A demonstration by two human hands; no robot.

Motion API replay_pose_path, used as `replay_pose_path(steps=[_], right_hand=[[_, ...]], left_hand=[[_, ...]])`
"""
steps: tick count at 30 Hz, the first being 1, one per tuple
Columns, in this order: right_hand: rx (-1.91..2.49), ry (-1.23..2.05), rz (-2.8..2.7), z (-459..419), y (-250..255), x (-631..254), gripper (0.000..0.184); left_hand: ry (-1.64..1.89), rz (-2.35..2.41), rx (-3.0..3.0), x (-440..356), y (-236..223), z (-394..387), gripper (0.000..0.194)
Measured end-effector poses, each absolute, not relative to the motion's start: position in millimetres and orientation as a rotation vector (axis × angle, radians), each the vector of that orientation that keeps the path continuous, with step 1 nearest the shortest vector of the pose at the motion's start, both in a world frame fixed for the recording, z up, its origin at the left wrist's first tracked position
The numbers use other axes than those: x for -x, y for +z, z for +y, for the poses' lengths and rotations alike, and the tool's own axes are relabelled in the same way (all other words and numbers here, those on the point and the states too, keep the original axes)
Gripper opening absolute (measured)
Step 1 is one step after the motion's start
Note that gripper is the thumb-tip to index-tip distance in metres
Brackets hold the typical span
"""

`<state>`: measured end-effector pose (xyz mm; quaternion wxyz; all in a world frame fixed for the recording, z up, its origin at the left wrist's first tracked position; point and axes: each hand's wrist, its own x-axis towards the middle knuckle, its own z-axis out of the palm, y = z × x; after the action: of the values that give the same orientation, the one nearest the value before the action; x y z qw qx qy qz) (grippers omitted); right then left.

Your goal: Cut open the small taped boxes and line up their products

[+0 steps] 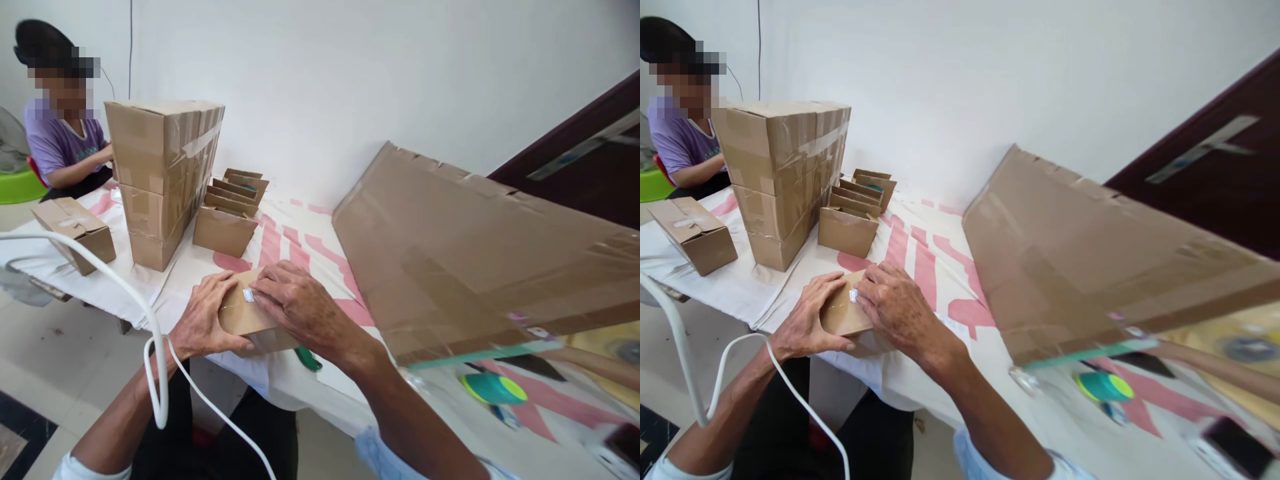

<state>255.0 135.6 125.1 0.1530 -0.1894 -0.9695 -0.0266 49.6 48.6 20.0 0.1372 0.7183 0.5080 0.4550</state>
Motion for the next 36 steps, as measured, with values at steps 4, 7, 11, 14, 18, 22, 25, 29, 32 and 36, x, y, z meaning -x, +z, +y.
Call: replay_pose_path(steps=[4, 7, 11, 14, 18, 22, 25, 29, 32, 36], right_hand=[[0.565, -0.138, -2.801, 132, 125, -252, 0.01], [0.603, -0.203, -2.801, 130, 123, -248, 0.012], [0.64, -0.278, -2.802, 129, 120, -242, 0.017], [0.648, -0.305, -2.8, 128, 119, -240, 0.019], [0.611, -0.313, -2.788, 128, 117, -240, 0.025], [0.583, -0.35, -2.778, 129, 114, -241, 0.025], [0.586, -0.391, -2.775, 130, 113, -241, 0.023], [0.605, -0.393, -2.782, 130, 115, -241, 0.018], [0.628, -0.403, -2.808, 130, 117, -241, 0.019], [0.618, -0.408, -2.796, 129, 116, -239, 0.023]], left_hand=[[1.328, 1.482, -2.075, -51, 18, 50, 0.118], [1.315, 1.499, -2.059, -52, 18, 50, 0.117], [1.3, 1.514, -2.057, -54, 21, 50, 0.116], [1.291, 1.521, -2.069, -55, 22, 50, 0.117], [1.281, 1.529, -2.064, -56, 23, 50, 0.113], [1.276, 1.53, -2.049, -56, 23, 50, 0.112], [1.282, 1.53, -2.045, -56, 23, 50, 0.113], [1.288, 1.527, -2.05, -57, 23, 50, 0.113], [1.277, 1.532, -2.06, -58, 24, 51, 0.114], [1.262, 1.547, -2.051, -59, 25, 51, 0.113]])
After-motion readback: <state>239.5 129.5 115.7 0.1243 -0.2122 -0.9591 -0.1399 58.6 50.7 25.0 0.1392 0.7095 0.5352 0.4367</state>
